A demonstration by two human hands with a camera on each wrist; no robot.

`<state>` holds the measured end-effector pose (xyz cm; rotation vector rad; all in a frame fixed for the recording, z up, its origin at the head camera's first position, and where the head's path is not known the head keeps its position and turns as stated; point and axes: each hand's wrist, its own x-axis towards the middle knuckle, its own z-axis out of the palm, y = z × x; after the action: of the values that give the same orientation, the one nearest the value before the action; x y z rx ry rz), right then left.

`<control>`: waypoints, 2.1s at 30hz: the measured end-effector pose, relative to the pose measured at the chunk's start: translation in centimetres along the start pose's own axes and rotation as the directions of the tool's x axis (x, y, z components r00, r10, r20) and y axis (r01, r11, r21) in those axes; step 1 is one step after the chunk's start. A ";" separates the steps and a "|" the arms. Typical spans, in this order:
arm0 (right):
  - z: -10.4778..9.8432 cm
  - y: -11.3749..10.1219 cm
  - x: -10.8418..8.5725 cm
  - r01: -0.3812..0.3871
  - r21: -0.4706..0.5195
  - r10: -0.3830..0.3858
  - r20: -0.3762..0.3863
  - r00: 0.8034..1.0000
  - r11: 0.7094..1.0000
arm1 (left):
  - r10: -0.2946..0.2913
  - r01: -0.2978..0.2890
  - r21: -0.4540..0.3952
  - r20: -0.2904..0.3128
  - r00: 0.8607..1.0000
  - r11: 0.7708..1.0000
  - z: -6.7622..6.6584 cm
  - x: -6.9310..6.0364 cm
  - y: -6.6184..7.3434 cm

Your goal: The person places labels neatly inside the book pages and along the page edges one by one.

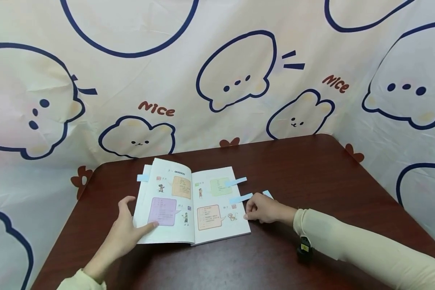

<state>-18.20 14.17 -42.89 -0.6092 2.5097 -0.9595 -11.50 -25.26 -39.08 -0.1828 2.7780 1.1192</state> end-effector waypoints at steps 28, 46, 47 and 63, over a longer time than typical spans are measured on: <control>0.1 0.0 0.3 -0.011 0.032 0.010 0.018 1.000 0.999 | 0.170 0.016 -0.463 0.356 0.919 0.886 1.6 1.5 6.3; 0.0 0.2 0.1 0.003 0.032 -0.003 0.013 1.000 0.999 | 0.319 -0.093 -0.485 0.408 0.855 0.869 5.2 3.1 8.2; 0.0 0.2 0.1 0.006 0.032 -0.007 0.013 1.000 0.999 | 0.319 -0.091 -0.483 0.414 0.852 0.871 5.5 3.2 8.3; -0.1 0.4 0.1 0.013 0.044 -0.014 0.011 1.000 0.999 | 0.309 -0.125 -0.399 0.438 0.844 0.909 9.5 4.0 10.5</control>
<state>-18.36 14.41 -43.11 -0.6168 2.4704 -1.0110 -16.40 -11.36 -39.44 0.3566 2.1617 1.4748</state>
